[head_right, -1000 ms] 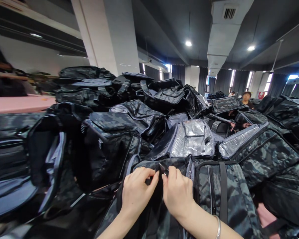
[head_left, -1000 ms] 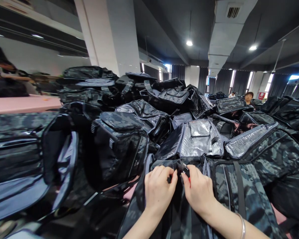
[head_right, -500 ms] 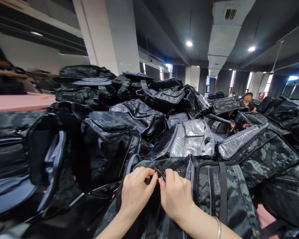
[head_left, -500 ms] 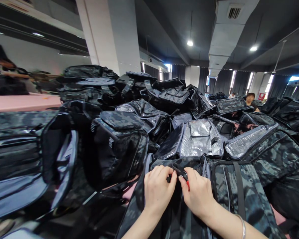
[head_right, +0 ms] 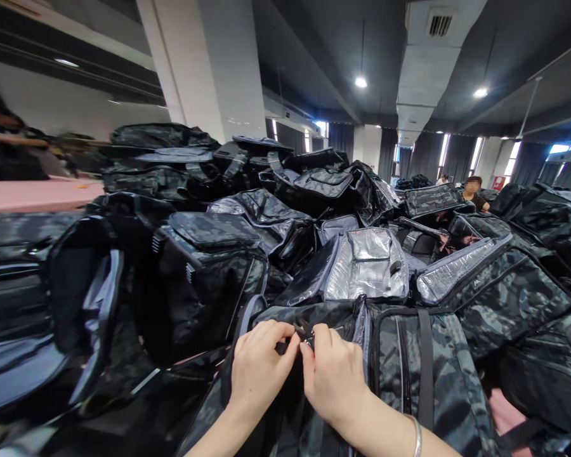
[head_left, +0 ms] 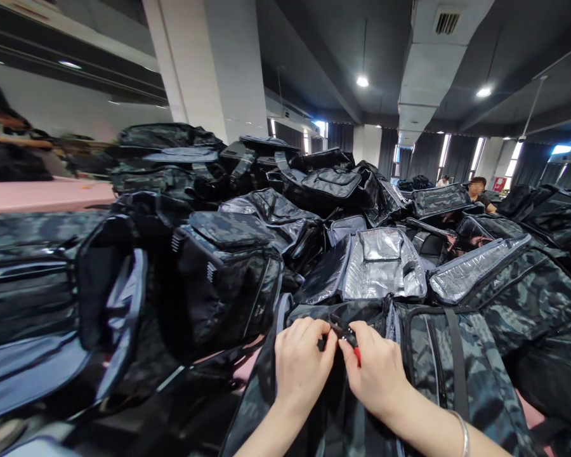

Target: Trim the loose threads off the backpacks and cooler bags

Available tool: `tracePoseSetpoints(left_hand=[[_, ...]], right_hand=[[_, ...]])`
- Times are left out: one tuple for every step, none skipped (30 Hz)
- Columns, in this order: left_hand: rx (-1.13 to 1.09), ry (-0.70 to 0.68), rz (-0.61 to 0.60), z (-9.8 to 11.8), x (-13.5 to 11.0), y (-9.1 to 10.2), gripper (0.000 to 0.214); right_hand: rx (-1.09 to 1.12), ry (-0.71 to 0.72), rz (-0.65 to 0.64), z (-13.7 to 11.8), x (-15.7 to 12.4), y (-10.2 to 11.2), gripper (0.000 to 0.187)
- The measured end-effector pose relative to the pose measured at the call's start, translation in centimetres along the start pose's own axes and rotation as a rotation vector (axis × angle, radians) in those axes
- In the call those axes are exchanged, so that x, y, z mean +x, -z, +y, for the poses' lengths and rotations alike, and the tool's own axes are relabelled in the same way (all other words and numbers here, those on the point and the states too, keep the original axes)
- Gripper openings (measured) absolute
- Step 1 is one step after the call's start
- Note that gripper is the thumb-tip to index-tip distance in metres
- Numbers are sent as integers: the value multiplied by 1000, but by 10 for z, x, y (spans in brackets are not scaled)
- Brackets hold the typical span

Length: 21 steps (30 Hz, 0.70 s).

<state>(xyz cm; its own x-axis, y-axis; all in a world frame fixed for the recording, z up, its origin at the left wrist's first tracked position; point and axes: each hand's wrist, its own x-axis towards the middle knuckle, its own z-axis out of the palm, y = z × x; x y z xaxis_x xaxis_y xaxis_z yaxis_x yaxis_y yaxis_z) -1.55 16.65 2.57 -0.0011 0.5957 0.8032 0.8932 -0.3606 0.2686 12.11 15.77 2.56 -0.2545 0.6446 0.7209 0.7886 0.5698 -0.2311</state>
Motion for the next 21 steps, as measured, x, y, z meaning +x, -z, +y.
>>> tracePoseSetpoints(left_hand=[[1, 1, -2, 0, 0, 0, 19], [3, 1, -3, 0, 0, 0, 19], [4, 0, -2, 0, 0, 1, 19], [6, -2, -1, 1, 0, 1, 19], [7, -3, 0, 1, 0, 0, 19], [9, -4, 0, 1, 0, 0, 19], [12, -4, 0, 1, -1, 0, 19], [15, -3, 1, 1, -1, 0, 19], [17, -3, 2, 1, -1, -1, 18], [19, -4, 4, 1, -1, -1, 18], [20, -6, 8, 1, -1, -1, 19], [20, -8, 10, 1, -1, -1, 19], [21, -10, 12, 1, -1, -1, 19], [22, -11, 12, 1, -1, -1, 20], [23, -11, 10, 1, -1, 0, 20], [24, -9, 10, 1, -1, 0, 20], [26, -7, 8, 1, -1, 0, 20], [27, -7, 6, 2, -1, 0, 20], [27, -7, 3, 2, -1, 0, 19], [26, -6, 0, 2, -1, -1, 19], [25, -5, 1, 2, -1, -1, 19]], right_hand=[[0, 1, -2, -1, -1, 1, 27], [1, 1, -2, -1, -1, 1, 27], [1, -1, -2, -2, -2, 1, 27], [0, -4, -1, -2, -2, 1, 28], [-3, -7, 1, -3, -2, 2, 28], [-8, -10, 4, -3, -2, 2, 28], [-14, -12, 7, -4, -2, 2, 29], [-21, -14, 11, -5, -2, 2, 30], [-30, -15, 15, -5, -2, 2, 30], [-39, -14, 21, -6, -2, 2, 31], [-52, -13, 28, -7, -1, 2, 32], [-66, -12, 39, -7, -1, 2, 34], [-80, -13, 54, -8, -1, 2, 35], [-91, -12, 68, -8, -1, 2, 36], [-97, -9, 78, -9, -1, 2, 37], [-99, -4, 85, -10, -2, 2, 37], [-97, 2, 88, -10, -2, 2, 37], [-94, 9, 87, -10, -2, 2, 38], [-95, 14, 87, -11, -3, 2, 38], [-99, 14, 88, -11, -3, 2, 38], [-103, 11, 90, -11, -3, 2, 39]])
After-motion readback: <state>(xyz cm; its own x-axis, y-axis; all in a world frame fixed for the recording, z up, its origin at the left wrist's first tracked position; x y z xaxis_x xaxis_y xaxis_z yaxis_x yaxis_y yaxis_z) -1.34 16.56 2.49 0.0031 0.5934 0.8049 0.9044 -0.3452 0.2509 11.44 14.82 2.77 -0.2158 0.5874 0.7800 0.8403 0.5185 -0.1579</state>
